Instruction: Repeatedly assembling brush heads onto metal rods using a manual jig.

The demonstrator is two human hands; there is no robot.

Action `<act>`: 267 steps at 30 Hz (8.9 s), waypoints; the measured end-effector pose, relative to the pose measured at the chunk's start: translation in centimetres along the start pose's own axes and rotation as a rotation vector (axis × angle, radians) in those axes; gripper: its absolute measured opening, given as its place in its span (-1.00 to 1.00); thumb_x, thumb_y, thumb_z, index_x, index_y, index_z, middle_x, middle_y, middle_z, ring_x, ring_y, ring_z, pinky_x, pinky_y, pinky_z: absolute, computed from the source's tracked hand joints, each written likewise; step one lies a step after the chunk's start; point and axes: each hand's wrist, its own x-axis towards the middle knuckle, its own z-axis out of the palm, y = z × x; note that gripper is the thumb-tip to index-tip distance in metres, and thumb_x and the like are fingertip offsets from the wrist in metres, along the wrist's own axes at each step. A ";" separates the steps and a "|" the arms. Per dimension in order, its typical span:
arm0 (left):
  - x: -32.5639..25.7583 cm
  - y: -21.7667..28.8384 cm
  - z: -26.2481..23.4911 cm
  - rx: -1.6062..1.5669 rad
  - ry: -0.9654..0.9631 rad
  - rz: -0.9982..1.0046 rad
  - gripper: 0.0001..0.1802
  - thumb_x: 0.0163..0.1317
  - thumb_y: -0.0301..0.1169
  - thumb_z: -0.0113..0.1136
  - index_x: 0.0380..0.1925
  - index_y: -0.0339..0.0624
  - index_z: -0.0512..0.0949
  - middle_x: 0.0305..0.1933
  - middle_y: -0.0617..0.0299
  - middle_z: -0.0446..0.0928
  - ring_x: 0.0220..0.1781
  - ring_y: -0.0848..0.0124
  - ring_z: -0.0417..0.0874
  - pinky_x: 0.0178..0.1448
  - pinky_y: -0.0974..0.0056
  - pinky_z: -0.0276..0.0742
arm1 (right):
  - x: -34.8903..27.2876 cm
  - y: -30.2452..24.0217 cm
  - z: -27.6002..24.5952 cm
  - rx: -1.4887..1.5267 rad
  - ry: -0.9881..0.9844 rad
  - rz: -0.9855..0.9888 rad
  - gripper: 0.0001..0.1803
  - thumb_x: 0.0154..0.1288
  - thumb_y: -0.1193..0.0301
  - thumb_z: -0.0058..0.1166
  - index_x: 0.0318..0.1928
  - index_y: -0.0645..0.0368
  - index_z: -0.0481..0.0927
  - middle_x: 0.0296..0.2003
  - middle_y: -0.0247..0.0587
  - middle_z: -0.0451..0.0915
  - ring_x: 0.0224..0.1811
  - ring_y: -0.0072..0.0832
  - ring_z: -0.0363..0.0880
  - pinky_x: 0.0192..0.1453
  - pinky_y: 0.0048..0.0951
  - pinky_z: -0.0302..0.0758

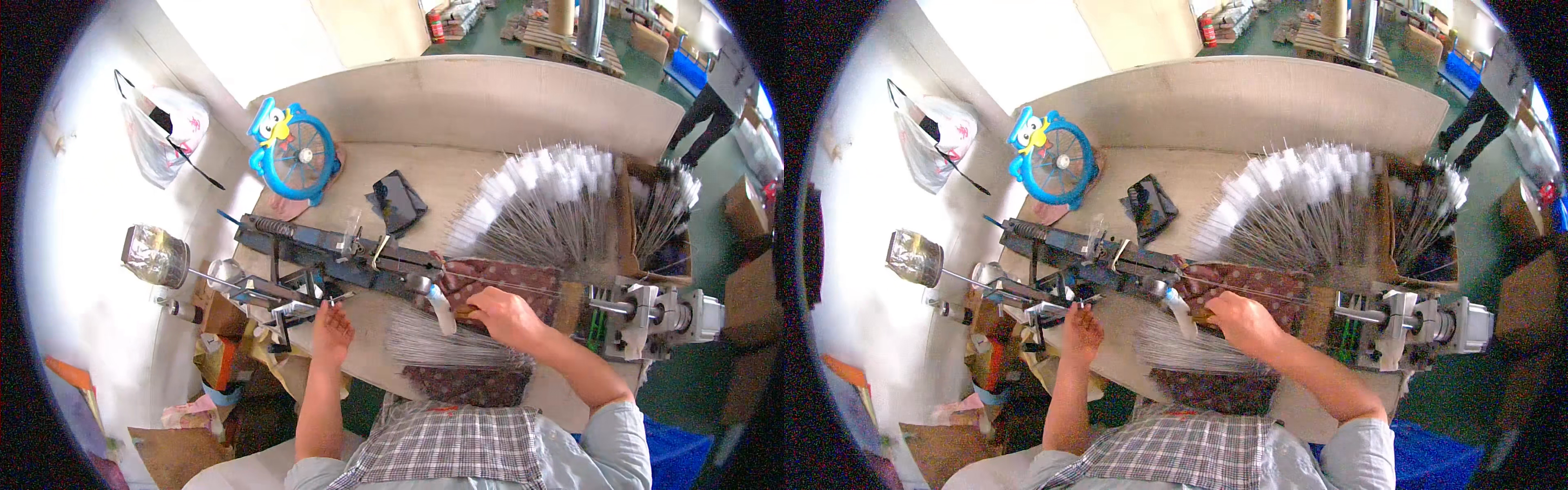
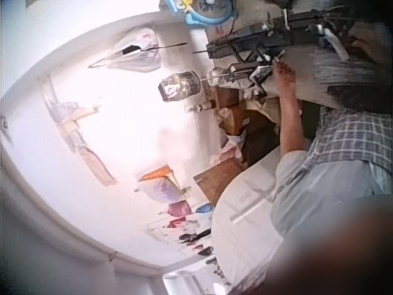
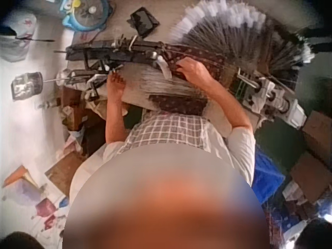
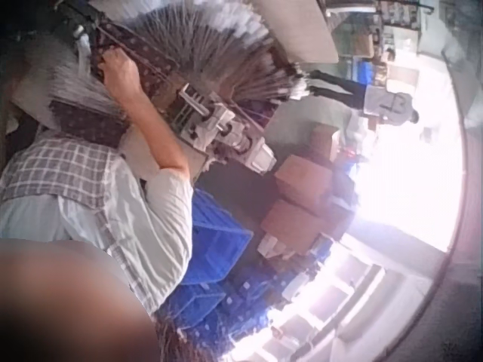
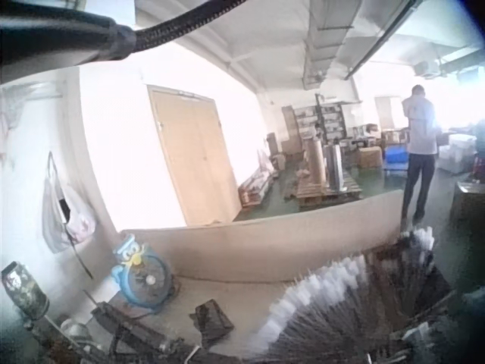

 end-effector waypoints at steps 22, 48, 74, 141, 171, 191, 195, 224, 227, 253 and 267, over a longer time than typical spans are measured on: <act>-8.1 -10.8 19.0 0.267 -0.565 0.065 -0.83 0.25 -0.38 0.12 -0.28 -0.28 0.53 -0.42 0.24 0.53 -0.42 0.51 0.51 -0.32 0.42 0.42 | 0.0 -1.5 -8.2 0.007 0.181 0.164 -0.78 0.07 0.41 0.16 -0.24 0.19 0.60 -0.37 -0.11 0.61 -0.29 -0.22 0.59 -0.18 -0.35 0.50; -8.1 -9.0 18.7 0.289 -0.417 0.096 -0.66 0.34 -0.13 -0.02 -0.34 -0.21 0.48 -0.48 0.25 0.52 -0.55 0.52 0.50 -0.45 0.46 0.41 | 4.5 -1.9 -4.9 -0.073 0.077 0.147 -0.79 0.09 0.28 0.09 -0.34 0.13 0.65 -0.40 -0.20 0.62 -0.27 -0.23 0.56 -0.20 -0.28 0.49; -8.5 -10.2 20.2 -0.166 -0.371 0.080 -0.84 0.22 -0.49 0.04 -0.20 -0.22 0.38 -0.16 0.21 0.48 -0.13 0.42 0.52 0.02 0.31 0.44 | 2.7 -1.9 -3.1 -0.352 0.449 -0.179 -0.78 -0.12 0.30 0.25 -0.35 -0.06 0.66 -0.28 -0.42 0.57 -0.08 -0.38 0.47 -0.04 -0.32 0.41; -9.8 -9.3 19.7 -0.127 -0.407 -0.006 -0.30 0.33 0.14 -0.29 0.12 -0.30 0.23 0.16 0.03 0.29 0.15 0.20 0.38 0.23 0.12 0.35 | 0.0 -3.0 -5.9 -0.262 0.330 -0.087 -0.85 0.03 0.39 0.09 -0.35 0.15 0.61 -0.40 -0.26 0.59 -0.25 -0.29 0.50 -0.16 -0.31 0.42; -0.9 -0.8 -5.2 -0.233 0.358 0.346 -0.70 0.25 -0.14 0.06 -0.27 -0.16 0.49 -0.34 0.29 0.53 -0.31 0.43 0.55 -0.22 0.37 0.48 | -6.4 -1.3 -4.0 -0.464 -0.187 0.266 -0.88 0.05 0.37 0.06 -0.38 -0.03 0.64 -0.40 -0.37 0.54 -0.19 -0.38 0.53 -0.18 -0.35 0.53; -12.0 -0.1 17.7 -0.512 -0.598 -0.674 -0.58 0.28 0.00 -0.04 -0.28 -0.17 0.49 -0.61 0.38 0.34 -0.64 0.53 0.32 -0.37 0.34 0.37 | -8.4 -1.6 -5.4 -0.463 -0.251 0.342 -0.75 -0.01 0.54 0.03 -0.24 0.19 0.39 -0.34 -0.06 0.47 -0.33 -0.15 0.59 -0.37 -0.23 0.55; -13.2 -2.4 13.7 -0.117 -0.489 -0.300 -0.52 0.30 -0.01 -0.12 -0.32 -0.23 0.55 -0.62 0.24 0.43 -0.66 0.45 0.38 -0.46 0.28 0.41 | -7.7 -4.3 -8.7 -0.643 -0.313 0.304 -0.73 -0.08 0.53 0.04 -0.27 0.16 0.39 -0.30 -0.12 0.42 -0.27 -0.27 0.54 -0.31 -0.36 0.54; -8.1 -11.1 22.8 1.388 -0.911 1.503 -0.73 0.08 -0.33 0.22 -0.21 -0.18 0.59 -0.13 0.13 0.57 -0.21 0.22 0.61 -0.15 0.23 0.53 | -3.8 -1.5 -14.2 -0.208 0.165 0.052 -0.89 0.06 0.32 0.17 -0.41 0.01 0.69 -0.51 -0.29 0.61 -0.42 -0.30 0.55 -0.29 -0.32 0.48; -10.7 -9.4 18.9 1.368 -0.884 1.214 -0.79 0.11 -0.39 0.21 -0.25 -0.19 0.61 -0.20 0.13 0.59 -0.21 0.21 0.62 -0.15 0.24 0.53 | -1.9 0.0 -13.4 -0.276 0.221 -0.015 -0.92 -0.02 0.39 0.09 -0.45 0.03 0.62 -0.54 -0.30 0.57 -0.39 -0.31 0.56 -0.30 -0.31 0.50; -4.9 -4.5 10.9 -0.240 -0.369 -0.293 -0.50 0.25 0.12 -0.09 -0.46 -0.07 0.58 -0.57 0.33 0.45 -0.51 0.45 0.43 -0.44 0.33 0.32 | 7.0 -2.0 -1.8 -0.172 0.174 -0.045 -0.88 -0.02 0.29 0.16 -0.46 0.01 0.66 -0.50 -0.41 0.59 -0.32 -0.35 0.49 -0.22 -0.34 0.48; -5.6 -7.1 14.3 1.195 -0.391 0.410 -0.55 0.09 -0.04 0.23 -0.38 -0.27 0.61 -0.52 0.20 0.60 -0.43 0.40 0.61 -0.32 0.33 0.47 | 6.6 -3.0 -2.5 -0.270 0.111 -0.032 -0.88 0.01 0.32 0.09 -0.46 0.05 0.62 -0.45 -0.35 0.59 -0.24 -0.29 0.50 -0.16 -0.29 0.47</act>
